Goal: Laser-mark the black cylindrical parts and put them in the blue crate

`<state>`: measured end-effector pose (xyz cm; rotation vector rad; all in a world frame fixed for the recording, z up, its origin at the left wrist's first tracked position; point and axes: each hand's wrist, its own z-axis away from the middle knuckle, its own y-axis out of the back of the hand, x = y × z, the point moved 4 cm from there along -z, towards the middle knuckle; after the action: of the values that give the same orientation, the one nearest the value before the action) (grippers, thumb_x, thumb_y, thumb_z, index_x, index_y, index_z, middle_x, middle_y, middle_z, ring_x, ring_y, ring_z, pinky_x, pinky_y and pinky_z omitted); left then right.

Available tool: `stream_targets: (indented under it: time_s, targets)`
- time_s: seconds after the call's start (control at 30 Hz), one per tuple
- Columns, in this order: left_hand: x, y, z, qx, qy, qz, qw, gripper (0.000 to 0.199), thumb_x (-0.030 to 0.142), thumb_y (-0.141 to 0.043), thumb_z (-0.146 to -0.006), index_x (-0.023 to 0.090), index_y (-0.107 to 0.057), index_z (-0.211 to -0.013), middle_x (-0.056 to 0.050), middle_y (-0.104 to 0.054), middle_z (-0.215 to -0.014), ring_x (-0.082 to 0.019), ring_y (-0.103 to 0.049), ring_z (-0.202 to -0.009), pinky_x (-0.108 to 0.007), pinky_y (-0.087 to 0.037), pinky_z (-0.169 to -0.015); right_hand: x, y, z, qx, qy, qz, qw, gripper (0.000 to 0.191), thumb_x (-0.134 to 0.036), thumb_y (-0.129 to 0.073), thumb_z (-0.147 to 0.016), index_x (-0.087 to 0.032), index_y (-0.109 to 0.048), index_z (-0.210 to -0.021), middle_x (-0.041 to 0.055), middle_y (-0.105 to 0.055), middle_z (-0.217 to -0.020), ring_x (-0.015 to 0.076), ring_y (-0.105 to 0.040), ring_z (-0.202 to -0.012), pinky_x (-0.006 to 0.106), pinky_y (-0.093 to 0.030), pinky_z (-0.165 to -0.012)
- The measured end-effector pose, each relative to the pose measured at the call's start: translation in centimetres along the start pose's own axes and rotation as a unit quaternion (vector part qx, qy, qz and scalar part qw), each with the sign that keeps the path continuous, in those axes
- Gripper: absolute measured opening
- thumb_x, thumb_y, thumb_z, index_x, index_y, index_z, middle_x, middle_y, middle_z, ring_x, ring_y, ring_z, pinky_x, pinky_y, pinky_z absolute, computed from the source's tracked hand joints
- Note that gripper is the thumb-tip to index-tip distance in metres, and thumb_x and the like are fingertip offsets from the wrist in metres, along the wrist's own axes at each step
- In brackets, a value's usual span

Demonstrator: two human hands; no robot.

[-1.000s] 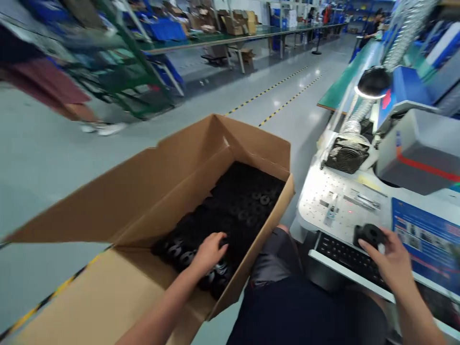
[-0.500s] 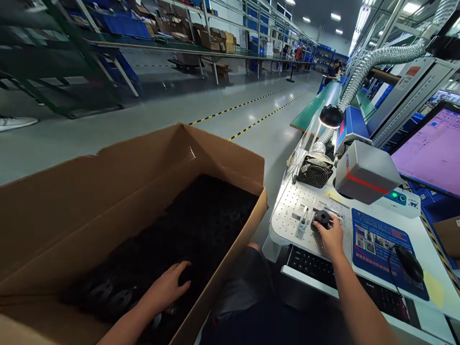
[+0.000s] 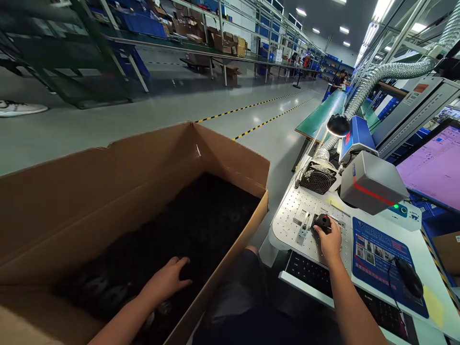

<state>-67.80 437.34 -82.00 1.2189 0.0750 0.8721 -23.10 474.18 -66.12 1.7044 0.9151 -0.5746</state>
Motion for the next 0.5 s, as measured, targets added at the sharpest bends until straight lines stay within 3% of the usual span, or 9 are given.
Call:
stream_targets:
  time_s: [0.2, 0.5]
  targets:
    - [0.2, 0.1, 0.3, 0.001, 0.007, -0.006, 1.000, 0.071, 0.046, -0.059, -0.069, 0.012, -0.058, -0.132, -0.016, -0.053, -0.122, -0.030, -0.066, -0.092, -0.042, -0.052, -0.085, -0.1, 0.6, 0.9, 0.007, -0.049, -0.021, 0.999, 0.098, -0.058, -0.079, -0.069, -0.018, -0.043, -0.151, 0.0168, -0.060, -0.135, 0.0291, -0.066, -0.097, 0.044, -0.053, -0.091]
    - [0.2, 0.0, 0.1, 0.002, 0.002, -0.026, 1.000, 0.072, 0.047, -0.058, -0.071, 0.010, -0.058, -0.133, -0.015, -0.053, -0.117, -0.030, -0.066, -0.090, -0.042, -0.052, -0.085, 0.3, 0.9, 1.6, 0.029, -0.038, -0.003, 0.999, 0.069, -0.053, -0.075, -0.072, -0.015, -0.063, -0.129, 0.0164, -0.071, -0.116, 0.0337, -0.066, -0.105, 0.049, -0.049, -0.097]
